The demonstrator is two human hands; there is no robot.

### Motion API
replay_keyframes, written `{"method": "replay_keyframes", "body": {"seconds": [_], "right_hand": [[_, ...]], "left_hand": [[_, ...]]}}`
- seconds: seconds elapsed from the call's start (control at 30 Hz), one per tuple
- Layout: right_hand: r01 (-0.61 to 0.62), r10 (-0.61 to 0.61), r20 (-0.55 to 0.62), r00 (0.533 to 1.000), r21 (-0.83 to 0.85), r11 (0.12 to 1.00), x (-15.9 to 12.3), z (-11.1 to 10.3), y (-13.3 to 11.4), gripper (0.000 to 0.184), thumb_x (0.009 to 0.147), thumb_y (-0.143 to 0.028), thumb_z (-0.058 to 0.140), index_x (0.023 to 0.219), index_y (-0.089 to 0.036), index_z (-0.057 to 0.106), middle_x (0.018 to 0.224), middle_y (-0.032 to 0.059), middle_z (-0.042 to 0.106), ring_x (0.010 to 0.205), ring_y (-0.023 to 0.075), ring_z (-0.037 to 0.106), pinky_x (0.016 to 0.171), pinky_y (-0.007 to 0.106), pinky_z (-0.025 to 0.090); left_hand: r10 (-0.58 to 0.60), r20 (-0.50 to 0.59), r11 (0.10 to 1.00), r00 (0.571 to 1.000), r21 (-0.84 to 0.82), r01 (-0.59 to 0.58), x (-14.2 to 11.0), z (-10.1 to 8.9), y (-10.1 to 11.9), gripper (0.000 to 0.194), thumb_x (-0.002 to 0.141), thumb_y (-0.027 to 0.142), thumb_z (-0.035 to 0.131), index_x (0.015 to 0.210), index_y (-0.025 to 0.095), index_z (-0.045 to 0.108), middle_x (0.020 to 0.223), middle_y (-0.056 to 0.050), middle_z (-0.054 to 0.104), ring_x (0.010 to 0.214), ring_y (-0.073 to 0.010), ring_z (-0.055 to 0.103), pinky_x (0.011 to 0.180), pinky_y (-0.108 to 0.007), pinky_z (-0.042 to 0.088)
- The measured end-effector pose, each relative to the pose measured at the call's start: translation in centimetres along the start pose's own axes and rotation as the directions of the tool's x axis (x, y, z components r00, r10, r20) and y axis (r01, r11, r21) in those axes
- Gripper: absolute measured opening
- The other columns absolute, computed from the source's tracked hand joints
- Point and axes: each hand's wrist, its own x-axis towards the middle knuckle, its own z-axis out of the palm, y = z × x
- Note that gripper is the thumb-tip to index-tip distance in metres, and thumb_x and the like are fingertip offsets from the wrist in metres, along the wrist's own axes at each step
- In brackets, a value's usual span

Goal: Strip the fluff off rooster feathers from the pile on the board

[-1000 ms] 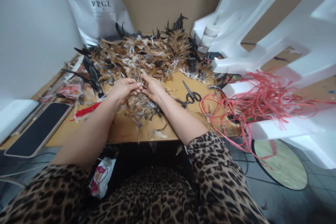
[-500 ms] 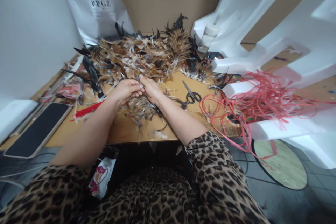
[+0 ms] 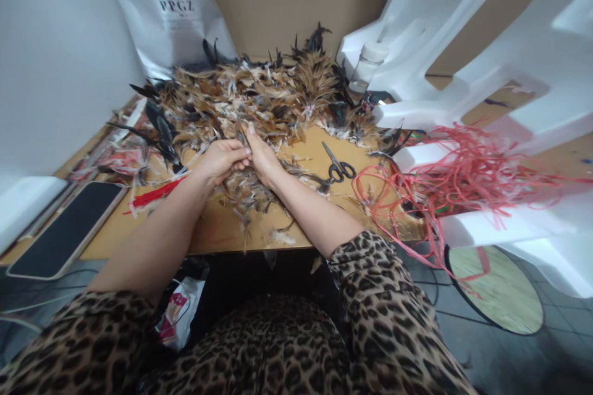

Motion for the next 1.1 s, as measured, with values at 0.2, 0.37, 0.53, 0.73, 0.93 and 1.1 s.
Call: {"method": "replay_keyframes", "body": {"seconds": [0.2, 0.37, 0.53, 0.73, 0.93, 1.1], "right_hand": [[-0.024, 0.025, -0.042, 0.999, 0.039, 0.999, -0.4, -1.9, -2.1, 0.044, 0.067, -0.058, 0.063, 0.089, -0.019, 0.061, 0.063, -0.0028, 0.057, 0.056, 0.0072, 0.053, 0.055, 0.020, 0.043], [0.005, -0.008, -0.044, 0.999, -0.059, 0.998, -0.8, -2.9, -2.7, 0.034, 0.055, -0.040, 0.077, 0.069, -0.015, 0.060, 0.048, -0.0062, 0.051, 0.043, 0.0037, 0.040, 0.042, 0.018, 0.028], [0.068, -0.074, -0.048, 0.996, -0.105, 0.992, -0.9, -2.6, -2.6, 0.030, 0.056, -0.035, 0.075, 0.058, -0.015, 0.053, 0.042, -0.0060, 0.050, 0.039, 0.0040, 0.040, 0.040, 0.018, 0.029], [0.012, -0.006, -0.094, 0.996, 0.064, 0.998, -0.1, -2.8, -1.6, 0.029, 0.055, -0.034, 0.075, 0.062, -0.016, 0.054, 0.048, -0.0040, 0.058, 0.046, 0.0069, 0.054, 0.045, 0.017, 0.040], [0.035, -0.030, -0.087, 0.996, 0.057, 0.998, -0.2, -2.7, -1.1, 0.030, 0.054, -0.035, 0.077, 0.062, -0.015, 0.056, 0.050, -0.0043, 0.057, 0.046, 0.0055, 0.052, 0.045, 0.016, 0.040], [0.205, -0.154, -0.289, 0.945, 0.155, 0.966, 0.0, -3.0, -2.0, 0.029, 0.058, -0.036, 0.075, 0.066, -0.016, 0.055, 0.054, -0.0056, 0.056, 0.043, 0.0026, 0.045, 0.041, 0.015, 0.034]], "left_hand": [[0.073, -0.040, 0.994, 0.997, 0.083, -0.069, 0.3, -0.9, -0.1, 0.022, 0.062, 0.028, 0.072, 0.060, 0.010, 0.060, 0.058, -0.003, 0.064, 0.044, -0.0049, 0.052, 0.046, -0.017, 0.040], [0.060, -0.017, 0.984, 0.998, 0.167, -0.056, 0.0, -0.7, 0.2, 0.023, 0.062, 0.029, 0.072, 0.064, 0.010, 0.060, 0.061, -0.005, 0.065, 0.050, -0.0092, 0.058, 0.047, -0.018, 0.043], [0.013, -0.001, 0.992, 1.000, 0.125, -0.013, 0.2, -0.7, -0.3, 0.023, 0.063, 0.029, 0.073, 0.066, 0.010, 0.061, 0.068, -0.007, 0.068, 0.055, -0.0111, 0.062, 0.049, -0.019, 0.045], [-0.001, -0.031, 0.999, 1.000, 0.053, 0.003, 0.8, -1.1, -1.0, 0.022, 0.062, 0.028, 0.074, 0.067, 0.009, 0.064, 0.065, -0.007, 0.067, 0.053, -0.0079, 0.059, 0.052, -0.018, 0.045], [0.000, -0.055, 0.992, 0.999, 0.129, 0.007, 0.7, -1.1, -0.7, 0.016, 0.064, 0.024, 0.070, 0.062, 0.010, 0.063, 0.057, -0.004, 0.064, 0.047, -0.0077, 0.056, 0.049, -0.019, 0.044], [0.009, -0.055, 0.984, 0.998, 0.180, 0.001, 0.6, -1.1, -0.5, 0.014, 0.068, 0.021, 0.067, 0.060, 0.010, 0.062, 0.057, -0.005, 0.064, 0.046, -0.0085, 0.056, 0.049, -0.020, 0.044]]}}
